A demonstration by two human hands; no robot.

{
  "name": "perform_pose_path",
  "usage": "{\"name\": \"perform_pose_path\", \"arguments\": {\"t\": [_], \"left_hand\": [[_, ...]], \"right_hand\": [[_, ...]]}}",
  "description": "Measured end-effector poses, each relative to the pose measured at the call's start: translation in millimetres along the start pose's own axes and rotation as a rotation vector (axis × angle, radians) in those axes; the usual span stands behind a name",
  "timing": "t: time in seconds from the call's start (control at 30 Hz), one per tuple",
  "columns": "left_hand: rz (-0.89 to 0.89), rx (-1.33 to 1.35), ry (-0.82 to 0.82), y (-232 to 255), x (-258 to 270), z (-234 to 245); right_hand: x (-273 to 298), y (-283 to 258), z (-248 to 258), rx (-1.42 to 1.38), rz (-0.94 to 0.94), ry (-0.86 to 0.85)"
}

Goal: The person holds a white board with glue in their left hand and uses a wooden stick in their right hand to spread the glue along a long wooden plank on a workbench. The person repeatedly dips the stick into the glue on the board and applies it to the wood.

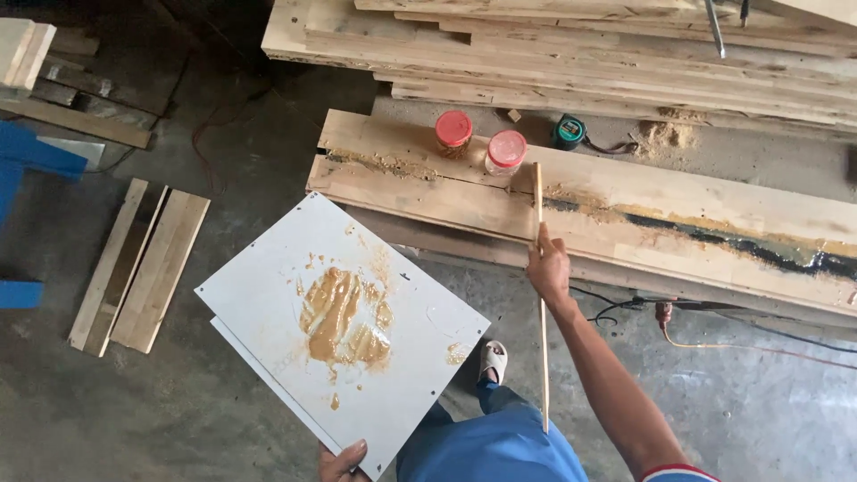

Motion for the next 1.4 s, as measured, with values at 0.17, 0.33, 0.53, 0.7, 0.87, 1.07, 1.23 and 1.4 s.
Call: {"name": "perform_pose_path", "arguments": {"t": [0.17,0.33,0.53,0.7,0.87,1.07,1.23,1.4], "left_hand": [[-0.032,-0.008,-0.021,7.3,-11.3,4.6],[-0.123,-0.014,0.013,23.2,-18.9,1.6],[-0.001,0.042,-0.082,51.1,-10.0,-29.1],[-0.013,0.063,-0.169,41.0,-40.2,-22.3],[0.015,0.056,-0.151,52.6,-13.2,-40.7],[0.002,0.072,-0.126,37.8,-13.8,-33.6],[-0.061,0.096,-0.114,27.4,-14.9,-26.3],[-0.037,0.136,-0.063,25.3,3.5,-30.9]], "right_hand": [[18.2,-21.3,-0.2,0.192,0.061,-0.012],[43.0,-42.9,23.0,0.245,0.057,-0.004],[69.8,-18.3,18.2,0.384,-0.067,-0.123],[97.0,-11.4,30.1,0.185,0.140,-0.032],[78.3,17.1,41.0,0.011,0.138,0.060],[51.6,21.1,33.4,0.104,0.160,-0.006],[45.1,8.8,34.4,0.125,0.000,-0.108],[42.6,7.6,22.9,0.198,-0.029,-0.172]]}}
Point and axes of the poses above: each hand's wrist, its own x-axis away from the middle knuckle, its own z-axis out of the back of the hand, y = z × x, the point moved 9 cm from there along -x, towards the middle knuckle, and after that the axes turned 6 degrees about -z, right-handed, at the moved point
